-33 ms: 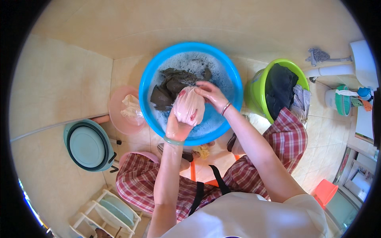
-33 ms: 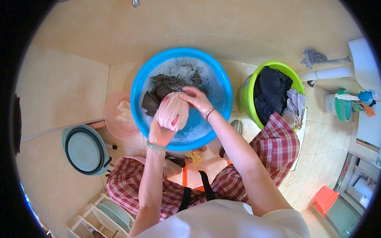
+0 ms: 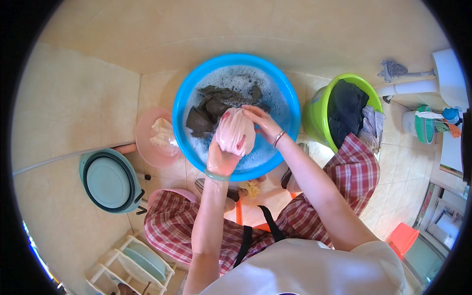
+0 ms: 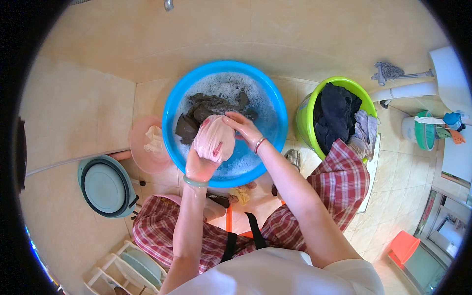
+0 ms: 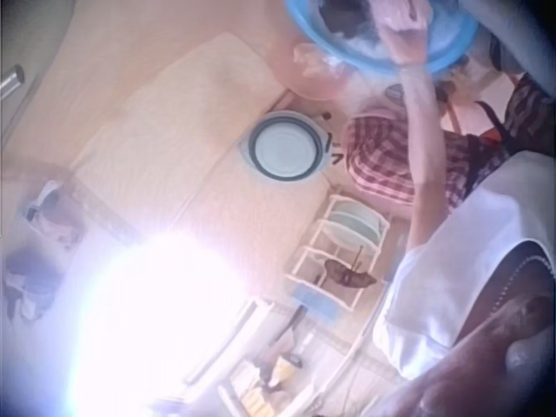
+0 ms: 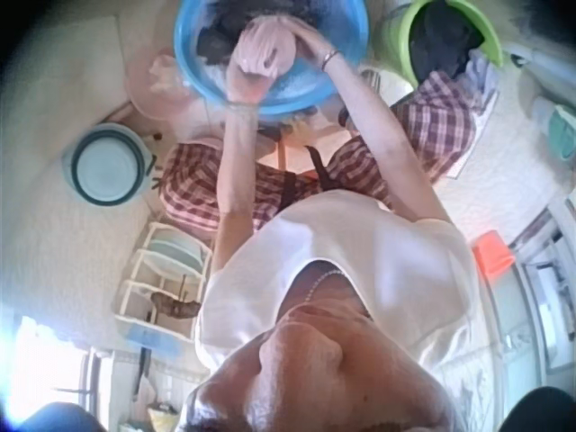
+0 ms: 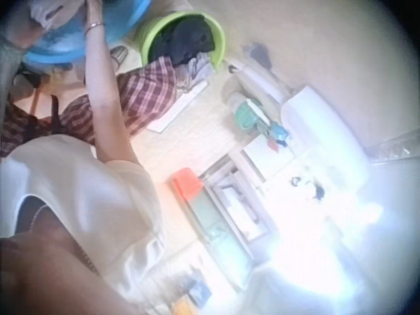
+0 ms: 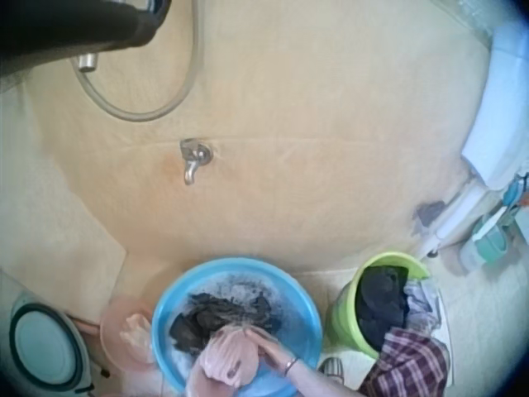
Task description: The person hand-washes several pieces of clothing in a blue basin filled with soapy water. They scrub and rinse items including a dark garment, a light-colored piece, and a mustard-colored cloth, transferring them between the blue basin and a green bucket. The person also pours water from a pink basin into the blue basin and drains the soapy water into a floor drain.
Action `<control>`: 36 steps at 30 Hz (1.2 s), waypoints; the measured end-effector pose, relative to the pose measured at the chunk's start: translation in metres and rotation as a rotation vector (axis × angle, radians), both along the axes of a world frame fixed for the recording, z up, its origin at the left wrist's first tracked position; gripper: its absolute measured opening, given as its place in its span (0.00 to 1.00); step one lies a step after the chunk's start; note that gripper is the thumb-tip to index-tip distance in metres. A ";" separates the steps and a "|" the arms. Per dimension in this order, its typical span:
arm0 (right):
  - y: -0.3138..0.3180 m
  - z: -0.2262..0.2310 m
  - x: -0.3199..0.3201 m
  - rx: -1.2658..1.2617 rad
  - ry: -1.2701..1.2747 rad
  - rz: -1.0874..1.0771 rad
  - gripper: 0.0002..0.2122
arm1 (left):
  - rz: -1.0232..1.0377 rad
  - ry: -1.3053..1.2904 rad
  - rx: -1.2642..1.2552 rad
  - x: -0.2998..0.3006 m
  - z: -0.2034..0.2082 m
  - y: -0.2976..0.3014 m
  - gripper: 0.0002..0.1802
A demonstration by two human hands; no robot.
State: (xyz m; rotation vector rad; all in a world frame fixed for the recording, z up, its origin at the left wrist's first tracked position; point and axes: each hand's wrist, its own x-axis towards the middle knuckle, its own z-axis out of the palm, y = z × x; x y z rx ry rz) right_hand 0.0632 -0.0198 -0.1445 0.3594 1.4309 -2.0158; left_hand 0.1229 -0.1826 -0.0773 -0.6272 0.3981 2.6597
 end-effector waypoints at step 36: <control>-0.035 0.069 -0.007 -0.710 -0.115 0.113 0.14 | 0.168 1.320 -1.796 -0.010 0.072 0.005 0.18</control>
